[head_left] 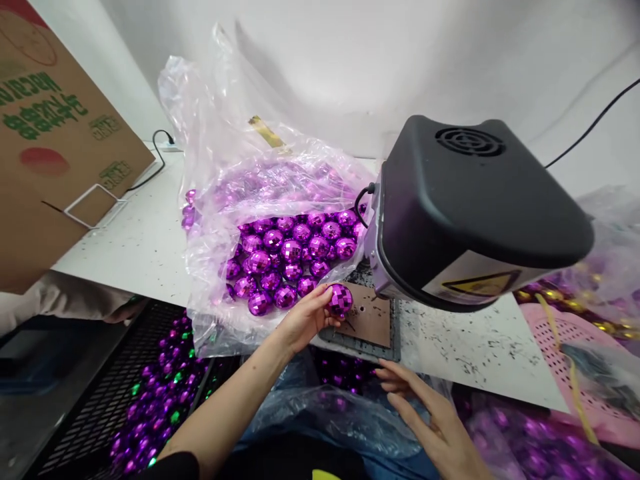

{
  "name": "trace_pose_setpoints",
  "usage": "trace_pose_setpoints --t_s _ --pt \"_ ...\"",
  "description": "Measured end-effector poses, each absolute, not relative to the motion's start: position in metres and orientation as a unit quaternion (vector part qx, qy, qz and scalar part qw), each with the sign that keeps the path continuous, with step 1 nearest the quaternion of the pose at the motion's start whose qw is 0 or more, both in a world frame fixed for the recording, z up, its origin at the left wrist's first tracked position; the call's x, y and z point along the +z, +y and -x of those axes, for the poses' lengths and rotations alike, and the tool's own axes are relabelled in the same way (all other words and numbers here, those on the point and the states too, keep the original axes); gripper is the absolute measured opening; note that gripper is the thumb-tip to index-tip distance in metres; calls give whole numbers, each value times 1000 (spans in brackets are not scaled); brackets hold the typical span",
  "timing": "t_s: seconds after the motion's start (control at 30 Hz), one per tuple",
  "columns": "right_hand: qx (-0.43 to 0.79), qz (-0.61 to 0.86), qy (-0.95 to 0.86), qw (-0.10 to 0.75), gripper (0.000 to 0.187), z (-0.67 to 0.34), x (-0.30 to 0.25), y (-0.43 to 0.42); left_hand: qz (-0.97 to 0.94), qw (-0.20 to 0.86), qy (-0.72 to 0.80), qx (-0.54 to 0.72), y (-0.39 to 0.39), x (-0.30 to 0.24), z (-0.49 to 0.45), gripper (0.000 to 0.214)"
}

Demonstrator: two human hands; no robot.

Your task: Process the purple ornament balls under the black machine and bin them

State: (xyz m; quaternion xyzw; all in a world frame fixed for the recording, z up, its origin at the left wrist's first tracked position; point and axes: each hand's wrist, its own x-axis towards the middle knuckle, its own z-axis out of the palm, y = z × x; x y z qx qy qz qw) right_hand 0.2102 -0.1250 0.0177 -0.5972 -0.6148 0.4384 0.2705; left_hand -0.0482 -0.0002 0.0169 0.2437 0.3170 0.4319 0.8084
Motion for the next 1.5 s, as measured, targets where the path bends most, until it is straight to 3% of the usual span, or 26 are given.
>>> trace_pose_setpoints --t_s 0.1,0.47,0.77,0.97,1.17,1.5 --pt "486 602 -574 267 62 -211 16 -123 -246 810 313 431 5 19 48 39" --pt "491 572 -590 290 56 -166 17 -115 -271 768 340 471 5 24 54 45" --pt "441 593 -595 316 53 -180 21 -115 -346 719 405 446 3 27 45 54" --pt "326 682 -510 411 70 -205 -11 -96 -377 702 405 448 3 19 45 56" --pt "277 691 -504 438 72 -205 -25 -65 -378 677 435 457 1 14 47 63" --pt "231 721 -450 473 71 -195 -52 -52 -388 682 417 459 -3 18 33 55"
